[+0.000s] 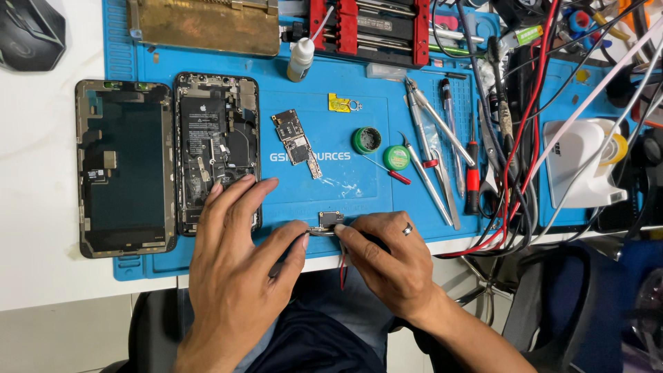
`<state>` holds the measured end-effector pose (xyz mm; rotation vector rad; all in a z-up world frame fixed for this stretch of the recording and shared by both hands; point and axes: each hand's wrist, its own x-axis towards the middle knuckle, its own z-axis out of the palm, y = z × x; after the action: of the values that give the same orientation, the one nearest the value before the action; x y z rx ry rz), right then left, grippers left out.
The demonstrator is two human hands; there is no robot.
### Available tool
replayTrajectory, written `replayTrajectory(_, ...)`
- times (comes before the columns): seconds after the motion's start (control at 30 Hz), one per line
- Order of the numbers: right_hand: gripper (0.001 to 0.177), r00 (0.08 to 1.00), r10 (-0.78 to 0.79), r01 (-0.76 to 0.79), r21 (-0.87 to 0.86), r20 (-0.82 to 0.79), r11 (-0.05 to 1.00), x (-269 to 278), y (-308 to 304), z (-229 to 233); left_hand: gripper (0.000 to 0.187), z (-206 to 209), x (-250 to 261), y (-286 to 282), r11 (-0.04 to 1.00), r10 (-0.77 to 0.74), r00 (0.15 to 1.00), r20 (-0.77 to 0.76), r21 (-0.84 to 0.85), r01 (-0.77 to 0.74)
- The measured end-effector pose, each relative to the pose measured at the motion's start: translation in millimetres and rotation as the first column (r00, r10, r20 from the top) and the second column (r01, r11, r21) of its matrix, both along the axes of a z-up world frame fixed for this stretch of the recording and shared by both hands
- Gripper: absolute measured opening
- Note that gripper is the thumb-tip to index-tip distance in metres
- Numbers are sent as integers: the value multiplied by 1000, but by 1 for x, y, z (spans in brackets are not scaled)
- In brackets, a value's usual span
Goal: The person works on a disassembled smartphone, using a soldering iron to apply heat to a small component. They then use tweezers to manipulate a small circuit board and connect wires to it on a blue work mat.
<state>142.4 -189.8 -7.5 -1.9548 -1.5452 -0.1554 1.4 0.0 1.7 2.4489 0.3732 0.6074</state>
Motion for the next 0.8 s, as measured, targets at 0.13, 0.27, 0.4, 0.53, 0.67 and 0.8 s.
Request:
replayTrajectory(0.13,21,1000,0,0,1,6,1000,0,-1,-1,8,-1,0,-1,1000,-5,1000,5,-4,5)
replayTrajectory(0.27,21,1000,0,0,10,-10,1000,0,-1,-2,12,-2,0,-1,1000,-2,1000,0,-7,2)
replayTrajectory(0.4,21,1000,4,-3,9,-8,1000,0,0,-1,14,-3,-1,-1,1000,-8,1000,10,8,7)
replayTrajectory(0.53,22,1000,-3,3,6,-10,1000,0,0,-1,13,-2,0,-1,1000,-4,1000,10,13,4)
replayTrajectory(0.67,22,1000,4,-4,4,-8,1000,1,-2,-4,11,-1,1,-1,1000,-3,1000,6,8,3)
replayTrajectory(0.8,25,1000,5,-5,3,-2,1000,1,-3,-5,10,-3,1,-2,1000,2,1000,3,21,-3)
